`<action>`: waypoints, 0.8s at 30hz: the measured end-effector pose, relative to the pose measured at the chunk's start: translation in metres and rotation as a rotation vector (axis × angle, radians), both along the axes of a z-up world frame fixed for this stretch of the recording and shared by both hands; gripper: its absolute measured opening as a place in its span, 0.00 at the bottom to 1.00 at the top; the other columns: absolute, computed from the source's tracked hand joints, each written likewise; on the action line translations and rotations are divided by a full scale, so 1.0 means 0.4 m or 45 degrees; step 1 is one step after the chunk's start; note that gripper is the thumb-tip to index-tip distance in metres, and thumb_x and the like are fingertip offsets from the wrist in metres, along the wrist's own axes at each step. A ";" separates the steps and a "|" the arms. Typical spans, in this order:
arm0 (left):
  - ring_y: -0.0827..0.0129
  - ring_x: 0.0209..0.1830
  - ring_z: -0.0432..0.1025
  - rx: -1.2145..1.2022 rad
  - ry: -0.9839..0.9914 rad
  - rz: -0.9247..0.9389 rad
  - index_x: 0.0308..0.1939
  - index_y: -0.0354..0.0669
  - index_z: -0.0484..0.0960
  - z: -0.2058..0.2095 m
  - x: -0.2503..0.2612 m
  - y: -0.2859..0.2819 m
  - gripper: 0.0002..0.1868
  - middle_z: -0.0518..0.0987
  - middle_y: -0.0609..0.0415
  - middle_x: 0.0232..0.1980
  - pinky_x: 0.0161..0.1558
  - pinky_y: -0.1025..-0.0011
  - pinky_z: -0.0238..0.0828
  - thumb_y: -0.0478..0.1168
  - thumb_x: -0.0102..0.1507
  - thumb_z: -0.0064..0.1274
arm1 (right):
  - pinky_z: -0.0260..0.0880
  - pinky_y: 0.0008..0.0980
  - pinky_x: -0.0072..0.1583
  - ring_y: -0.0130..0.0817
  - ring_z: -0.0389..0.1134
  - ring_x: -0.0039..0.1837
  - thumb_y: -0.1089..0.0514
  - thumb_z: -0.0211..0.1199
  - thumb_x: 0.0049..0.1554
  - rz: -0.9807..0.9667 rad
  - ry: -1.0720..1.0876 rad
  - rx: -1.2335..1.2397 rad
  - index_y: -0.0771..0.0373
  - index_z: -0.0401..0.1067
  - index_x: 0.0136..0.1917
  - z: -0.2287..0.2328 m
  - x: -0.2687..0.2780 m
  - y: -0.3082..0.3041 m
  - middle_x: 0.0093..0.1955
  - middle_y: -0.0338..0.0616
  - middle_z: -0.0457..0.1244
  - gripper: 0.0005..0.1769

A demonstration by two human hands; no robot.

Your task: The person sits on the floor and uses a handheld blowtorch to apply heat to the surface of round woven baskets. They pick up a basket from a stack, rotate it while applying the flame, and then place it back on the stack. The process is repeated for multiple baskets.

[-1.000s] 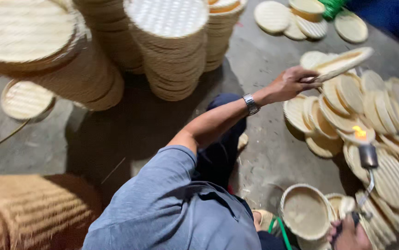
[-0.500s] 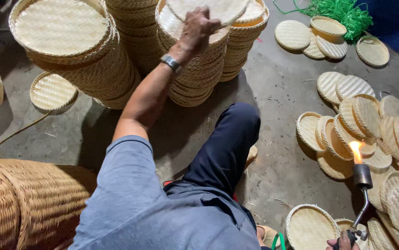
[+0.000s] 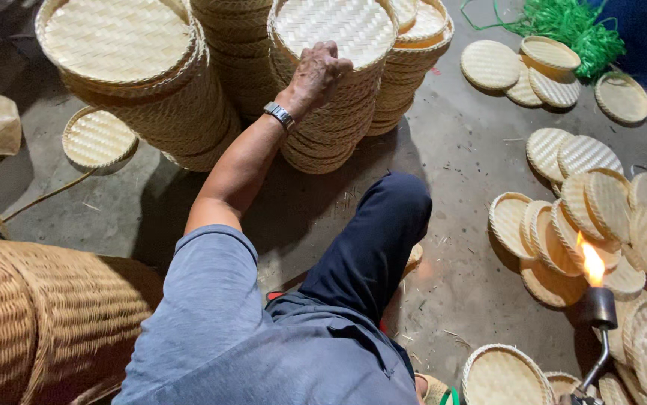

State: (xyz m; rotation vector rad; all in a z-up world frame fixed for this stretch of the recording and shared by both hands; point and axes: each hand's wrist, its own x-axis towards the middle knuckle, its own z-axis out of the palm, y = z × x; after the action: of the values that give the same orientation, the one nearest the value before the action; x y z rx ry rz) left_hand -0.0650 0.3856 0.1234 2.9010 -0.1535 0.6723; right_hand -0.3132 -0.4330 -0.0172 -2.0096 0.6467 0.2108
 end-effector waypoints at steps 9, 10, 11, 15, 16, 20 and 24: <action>0.51 0.57 0.65 -0.057 -0.216 -0.070 0.66 0.37 0.70 0.103 -0.074 -0.198 0.34 0.72 0.37 0.57 0.55 0.55 0.64 0.52 0.63 0.63 | 0.64 0.33 0.36 0.34 0.62 0.34 0.50 0.58 0.69 -0.328 -0.251 0.139 0.70 0.65 0.48 0.093 -0.007 0.047 0.36 0.47 0.62 0.19; 0.50 0.57 0.65 -0.042 -0.250 -0.147 0.67 0.37 0.70 0.110 -0.087 -0.252 0.36 0.72 0.38 0.57 0.56 0.54 0.63 0.51 0.61 0.63 | 0.64 0.32 0.36 0.33 0.62 0.34 0.51 0.58 0.70 -0.399 -0.300 0.168 0.69 0.65 0.48 0.103 -0.052 0.041 0.36 0.46 0.62 0.17; 0.50 0.56 0.65 -0.028 -0.285 -0.225 0.68 0.37 0.69 0.114 -0.102 -0.308 0.38 0.72 0.38 0.57 0.58 0.52 0.63 0.50 0.59 0.63 | 0.64 0.32 0.36 0.33 0.62 0.34 0.52 0.58 0.70 -0.451 -0.346 0.194 0.68 0.65 0.48 0.118 -0.086 0.040 0.37 0.46 0.61 0.16; 0.49 0.57 0.66 -0.162 -0.060 -0.675 0.69 0.41 0.70 0.099 -0.131 -0.547 0.31 0.73 0.42 0.59 0.56 0.54 0.65 0.47 0.66 0.62 | 0.63 0.31 0.35 0.31 0.62 0.35 0.57 0.60 0.70 -0.606 -0.523 0.276 0.66 0.64 0.49 0.141 -0.191 0.017 0.39 0.43 0.61 0.12; 0.49 0.56 0.68 -0.204 0.034 -0.803 0.69 0.41 0.71 0.084 -0.131 -0.616 0.31 0.74 0.43 0.57 0.55 0.54 0.66 0.47 0.65 0.61 | 0.63 0.31 0.35 0.30 0.62 0.35 0.58 0.60 0.70 -0.618 -0.555 0.302 0.65 0.64 0.49 0.152 -0.208 0.012 0.39 0.43 0.61 0.11; 0.49 0.49 0.72 -0.248 0.432 -1.280 0.65 0.39 0.75 -0.054 -0.114 -0.883 0.30 0.78 0.42 0.48 0.51 0.55 0.71 0.50 0.63 0.61 | 0.62 0.28 0.36 0.28 0.61 0.36 0.60 0.62 0.70 -0.548 -0.780 0.479 0.64 0.66 0.52 0.213 -0.272 0.034 0.37 0.42 0.61 0.08; 0.46 0.44 0.75 -0.164 0.821 -1.566 0.62 0.36 0.77 -0.348 -0.102 -1.115 0.33 0.80 0.37 0.40 0.48 0.55 0.74 0.56 0.63 0.62 | 0.61 0.25 0.33 0.25 0.62 0.35 0.59 0.65 0.66 -0.773 -0.706 0.539 0.63 0.67 0.55 0.251 -0.280 0.068 0.41 0.42 0.64 0.09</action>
State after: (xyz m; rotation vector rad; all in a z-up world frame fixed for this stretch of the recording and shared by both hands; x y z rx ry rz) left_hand -0.1056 -0.0604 -0.0156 2.1016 -1.4925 -0.4273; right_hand -0.4253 -0.4059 0.0831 -1.3025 0.7386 -0.5170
